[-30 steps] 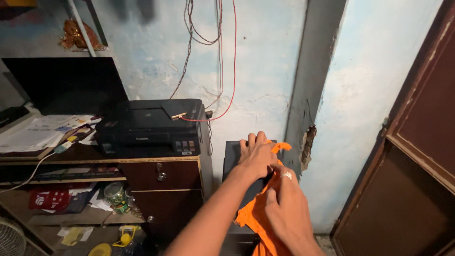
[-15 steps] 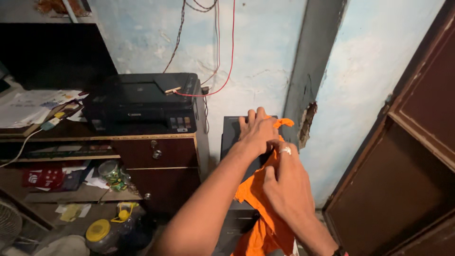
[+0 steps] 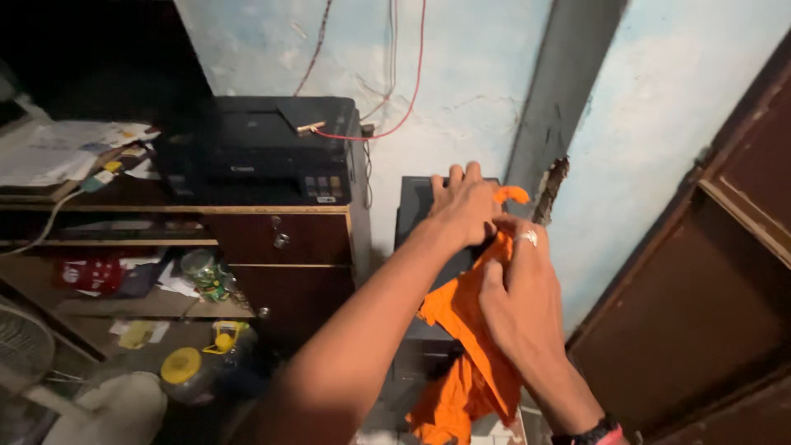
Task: The person cleans a computer case by wiping its top and side panels with a cloth while turning the case to reach different sides.
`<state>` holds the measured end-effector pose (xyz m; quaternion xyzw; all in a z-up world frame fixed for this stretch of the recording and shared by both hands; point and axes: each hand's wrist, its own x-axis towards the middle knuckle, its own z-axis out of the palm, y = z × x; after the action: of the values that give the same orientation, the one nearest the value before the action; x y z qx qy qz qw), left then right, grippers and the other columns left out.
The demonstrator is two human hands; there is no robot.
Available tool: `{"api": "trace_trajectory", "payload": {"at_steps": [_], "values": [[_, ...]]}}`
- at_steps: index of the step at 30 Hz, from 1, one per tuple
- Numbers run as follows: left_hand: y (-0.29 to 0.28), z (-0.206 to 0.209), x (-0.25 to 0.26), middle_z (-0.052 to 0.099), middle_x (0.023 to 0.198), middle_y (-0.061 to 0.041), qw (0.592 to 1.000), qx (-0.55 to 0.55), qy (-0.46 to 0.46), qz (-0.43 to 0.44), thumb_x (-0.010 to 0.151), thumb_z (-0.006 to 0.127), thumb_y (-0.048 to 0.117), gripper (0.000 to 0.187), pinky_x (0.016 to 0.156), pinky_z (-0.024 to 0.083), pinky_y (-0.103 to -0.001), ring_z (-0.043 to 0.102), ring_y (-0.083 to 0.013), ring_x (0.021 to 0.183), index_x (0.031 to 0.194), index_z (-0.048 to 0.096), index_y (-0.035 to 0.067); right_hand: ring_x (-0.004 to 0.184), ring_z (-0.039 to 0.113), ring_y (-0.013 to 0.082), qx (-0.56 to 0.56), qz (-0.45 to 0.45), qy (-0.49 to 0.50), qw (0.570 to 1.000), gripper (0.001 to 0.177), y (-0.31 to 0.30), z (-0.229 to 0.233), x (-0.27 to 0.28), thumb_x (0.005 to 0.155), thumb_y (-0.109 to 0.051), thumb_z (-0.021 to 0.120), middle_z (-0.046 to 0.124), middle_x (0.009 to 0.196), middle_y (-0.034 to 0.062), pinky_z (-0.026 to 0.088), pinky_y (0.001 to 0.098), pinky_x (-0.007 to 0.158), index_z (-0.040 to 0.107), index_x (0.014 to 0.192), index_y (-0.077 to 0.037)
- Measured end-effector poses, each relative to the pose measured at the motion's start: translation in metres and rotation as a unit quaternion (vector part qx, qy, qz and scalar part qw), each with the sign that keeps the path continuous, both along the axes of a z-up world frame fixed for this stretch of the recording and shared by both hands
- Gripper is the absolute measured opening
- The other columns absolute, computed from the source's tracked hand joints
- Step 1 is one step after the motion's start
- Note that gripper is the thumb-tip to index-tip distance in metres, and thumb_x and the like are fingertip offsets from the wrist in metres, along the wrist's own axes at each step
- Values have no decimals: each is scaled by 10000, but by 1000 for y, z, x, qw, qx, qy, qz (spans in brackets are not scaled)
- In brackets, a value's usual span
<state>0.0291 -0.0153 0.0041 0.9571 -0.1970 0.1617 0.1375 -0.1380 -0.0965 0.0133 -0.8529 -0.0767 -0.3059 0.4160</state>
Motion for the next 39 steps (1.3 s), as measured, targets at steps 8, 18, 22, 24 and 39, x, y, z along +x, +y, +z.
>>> {"api": "trace_trajectory", "payload": {"at_steps": [8,18,22,24,39], "values": [[2,3,-10,434,1339,-113,999,-17,34,17,846,660,329,429,1034,263,-537,361,-324,1252,1251,696,189,1127,604,440,-27,-19,50,998,467,2,4,1,866,-81,542,560,1315,224,465,510,926,509,1329,-26],[27,-7,-54,497,1433,-192,996,-60,10,-59,802,656,304,617,1084,234,-645,432,-381,1304,1394,614,135,1215,596,405,12,-8,38,999,538,-1,0,2,891,-53,524,537,1367,234,457,481,997,419,1417,-4],[33,-12,-74,605,1355,-193,997,-8,-16,-71,886,644,315,466,1198,305,-520,547,-367,1298,1286,669,77,1257,597,369,23,13,21,999,539,-3,-2,3,901,-4,469,499,1414,251,464,444,1027,396,1434,28],[25,-12,-69,619,1323,-201,996,2,-49,-78,909,646,312,439,1197,285,-521,548,-365,1306,1265,671,56,1261,598,371,36,13,8,999,514,-4,-2,3,912,-6,463,503,1413,251,461,440,1029,404,1421,33],[-8,-10,11,389,1593,-47,995,-5,96,-3,895,568,412,610,1237,125,-520,295,-275,1499,1467,503,210,1232,601,372,65,-30,-5,997,386,-11,-3,5,978,-92,486,574,1332,240,468,451,1003,500,1353,3]]}}
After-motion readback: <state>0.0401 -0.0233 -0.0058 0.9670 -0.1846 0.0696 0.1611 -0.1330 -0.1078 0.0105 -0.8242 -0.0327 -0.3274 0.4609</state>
